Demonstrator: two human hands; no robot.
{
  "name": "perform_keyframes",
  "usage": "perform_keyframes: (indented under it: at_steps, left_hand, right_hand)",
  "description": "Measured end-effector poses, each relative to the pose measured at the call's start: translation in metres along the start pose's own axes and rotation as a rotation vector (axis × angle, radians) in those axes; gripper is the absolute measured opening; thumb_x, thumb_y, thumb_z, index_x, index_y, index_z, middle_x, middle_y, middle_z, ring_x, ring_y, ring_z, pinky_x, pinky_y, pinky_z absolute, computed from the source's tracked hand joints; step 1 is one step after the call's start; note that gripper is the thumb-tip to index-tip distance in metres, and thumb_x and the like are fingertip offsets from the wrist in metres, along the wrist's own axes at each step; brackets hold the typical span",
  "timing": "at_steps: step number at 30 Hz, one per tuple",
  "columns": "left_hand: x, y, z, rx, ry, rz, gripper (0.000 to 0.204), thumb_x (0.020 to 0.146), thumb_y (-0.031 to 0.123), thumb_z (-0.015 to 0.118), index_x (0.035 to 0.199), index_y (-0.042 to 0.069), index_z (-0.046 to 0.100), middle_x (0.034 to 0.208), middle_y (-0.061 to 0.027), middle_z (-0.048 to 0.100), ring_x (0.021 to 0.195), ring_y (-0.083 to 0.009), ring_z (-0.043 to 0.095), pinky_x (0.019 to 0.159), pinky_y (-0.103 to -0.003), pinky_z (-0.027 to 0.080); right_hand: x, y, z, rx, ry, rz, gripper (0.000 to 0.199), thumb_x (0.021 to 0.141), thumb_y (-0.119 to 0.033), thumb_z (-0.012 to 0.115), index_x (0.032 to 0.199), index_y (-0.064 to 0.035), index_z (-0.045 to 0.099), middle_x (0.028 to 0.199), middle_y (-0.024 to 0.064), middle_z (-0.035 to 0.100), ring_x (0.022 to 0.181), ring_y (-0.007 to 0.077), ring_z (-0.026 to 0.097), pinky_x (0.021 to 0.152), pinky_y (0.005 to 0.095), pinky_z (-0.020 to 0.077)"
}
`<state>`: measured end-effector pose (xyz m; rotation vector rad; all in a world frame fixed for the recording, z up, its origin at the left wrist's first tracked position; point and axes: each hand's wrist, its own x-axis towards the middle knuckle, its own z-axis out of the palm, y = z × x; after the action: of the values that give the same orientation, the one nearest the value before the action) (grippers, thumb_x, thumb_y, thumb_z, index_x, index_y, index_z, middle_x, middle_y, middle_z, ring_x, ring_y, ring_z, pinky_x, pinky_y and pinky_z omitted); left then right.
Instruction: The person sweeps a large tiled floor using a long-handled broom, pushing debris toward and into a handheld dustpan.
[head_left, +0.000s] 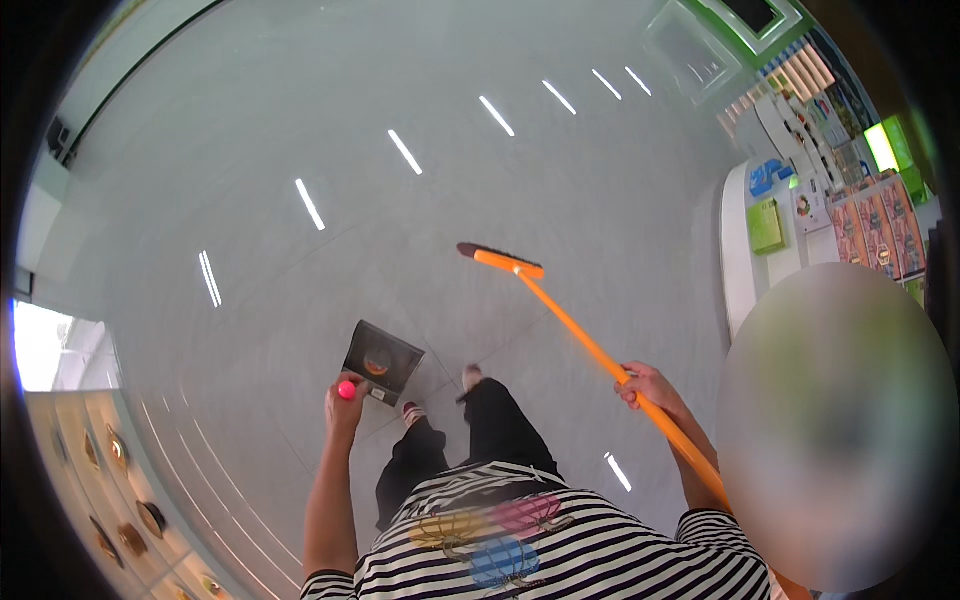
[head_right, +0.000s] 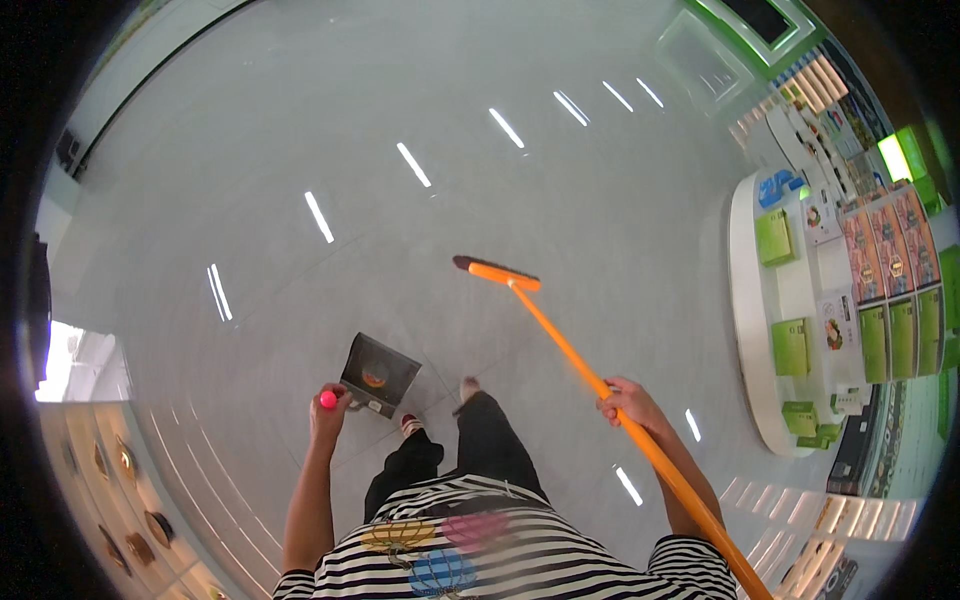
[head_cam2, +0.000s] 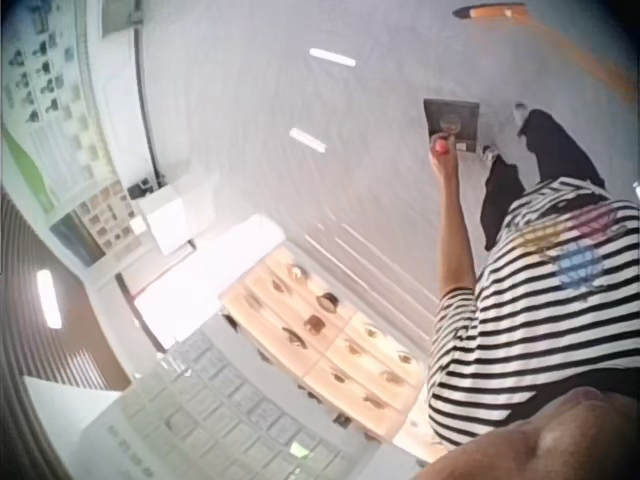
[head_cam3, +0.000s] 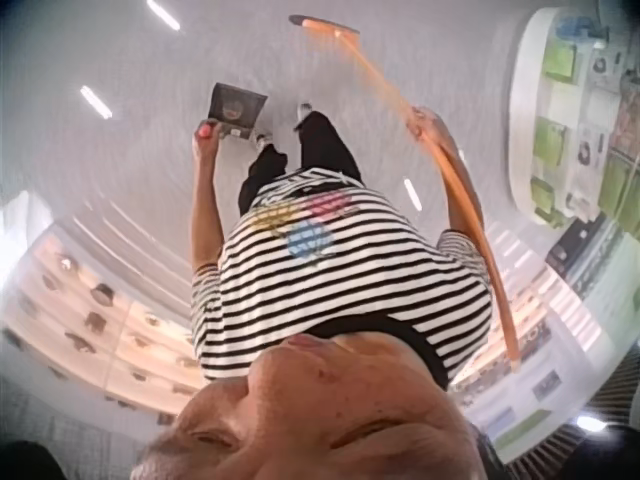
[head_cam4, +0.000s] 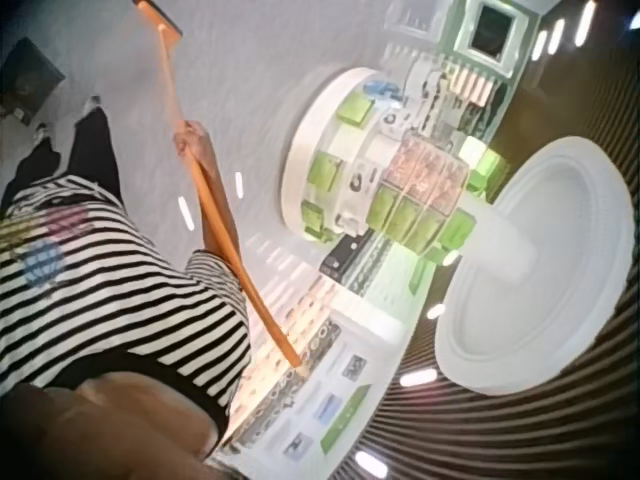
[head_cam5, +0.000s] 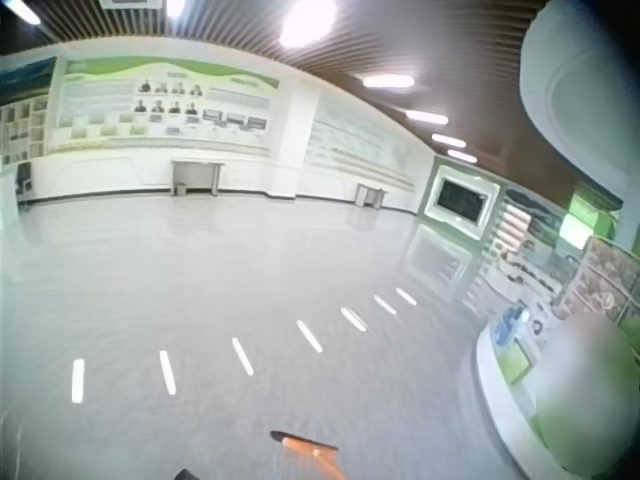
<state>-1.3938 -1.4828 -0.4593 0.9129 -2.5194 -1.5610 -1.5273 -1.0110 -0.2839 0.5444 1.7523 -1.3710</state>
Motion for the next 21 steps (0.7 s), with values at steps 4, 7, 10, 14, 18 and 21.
perform_keyframes:
  at_steps: [4, 7, 10, 14, 18, 21]
  left_hand:
    - [0.07, 0.008, 0.017, 0.123, -0.11, -0.074, 0.018, 0.069, 0.019, 0.064, 0.082, 0.008, 0.06, 0.075, -0.0097, 0.061, 0.072, -0.0243, 0.059, 0.065, -0.034, 0.045]
    - [0.123, 0.022, 0.041, 0.13, -0.152, -0.055, 0.019, 0.069, 0.02, 0.065, 0.083, 0.008, 0.06, 0.076, -0.0097, 0.062, 0.074, -0.0244, 0.059, 0.066, -0.034, 0.045]
    - [0.156, 0.029, 0.054, 0.188, -0.195, -0.121, 0.018, 0.07, 0.019, 0.065, 0.084, 0.008, 0.06, 0.077, -0.0097, 0.062, 0.074, -0.0242, 0.059, 0.066, -0.033, 0.045]
    - [0.181, 0.034, 0.067, 0.181, -0.2, -0.145, 0.019, 0.069, 0.018, 0.065, 0.085, 0.008, 0.06, 0.077, -0.0095, 0.062, 0.074, -0.024, 0.059, 0.066, -0.033, 0.045]
    - [0.202, 0.061, 0.092, 0.21, -0.233, -0.179, 0.019, 0.069, 0.018, 0.065, 0.085, 0.009, 0.06, 0.077, -0.0082, 0.062, 0.075, -0.024, 0.059, 0.065, -0.034, 0.045]
    - [0.212, 0.057, 0.09, 0.245, -0.262, -0.207, 0.019, 0.069, 0.02, 0.065, 0.085, 0.01, 0.059, 0.077, -0.0067, 0.062, 0.077, -0.024, 0.059, 0.065, -0.035, 0.044]
  right_hand:
    - [0.063, -0.041, -0.006, 0.018, -0.017, -0.093, 0.029, 0.073, -0.003, 0.048, 0.101, 0.0074, 0.047, 0.065, 0.007, 0.049, 0.05, 0.0103, 0.046, 0.044, 0.022, 0.0378]
    - [0.137, -0.091, -0.024, -0.026, -0.008, -0.133, 0.028, 0.073, -0.003, 0.049, 0.099, 0.008, 0.048, 0.063, 0.0077, 0.051, 0.049, 0.0115, 0.047, 0.045, 0.0242, 0.0387]
    - [0.213, -0.133, -0.04, -0.108, -0.07, -0.197, 0.028, 0.072, -0.003, 0.051, 0.098, 0.0078, 0.049, 0.061, 0.0078, 0.052, 0.048, 0.0124, 0.049, 0.045, 0.0257, 0.0393]
    - [0.288, -0.188, -0.045, -0.084, -0.025, -0.166, 0.026, 0.07, -0.003, 0.054, 0.094, 0.0072, 0.05, 0.059, 0.0079, 0.052, 0.048, 0.0129, 0.05, 0.045, 0.0257, 0.0404]
    - [0.331, -0.221, -0.079, -0.142, 0.004, -0.156, 0.019, 0.069, -0.004, 0.055, 0.085, 0.0062, 0.052, 0.061, 0.0082, 0.053, 0.049, 0.0129, 0.05, 0.046, 0.0249, 0.0421]
    - [0.353, -0.237, -0.069, -0.124, 0.013, -0.129, 0.013, 0.069, -0.003, 0.055, 0.079, 0.0046, 0.052, 0.062, 0.008, 0.053, 0.05, 0.0128, 0.051, 0.045, 0.025, 0.043]
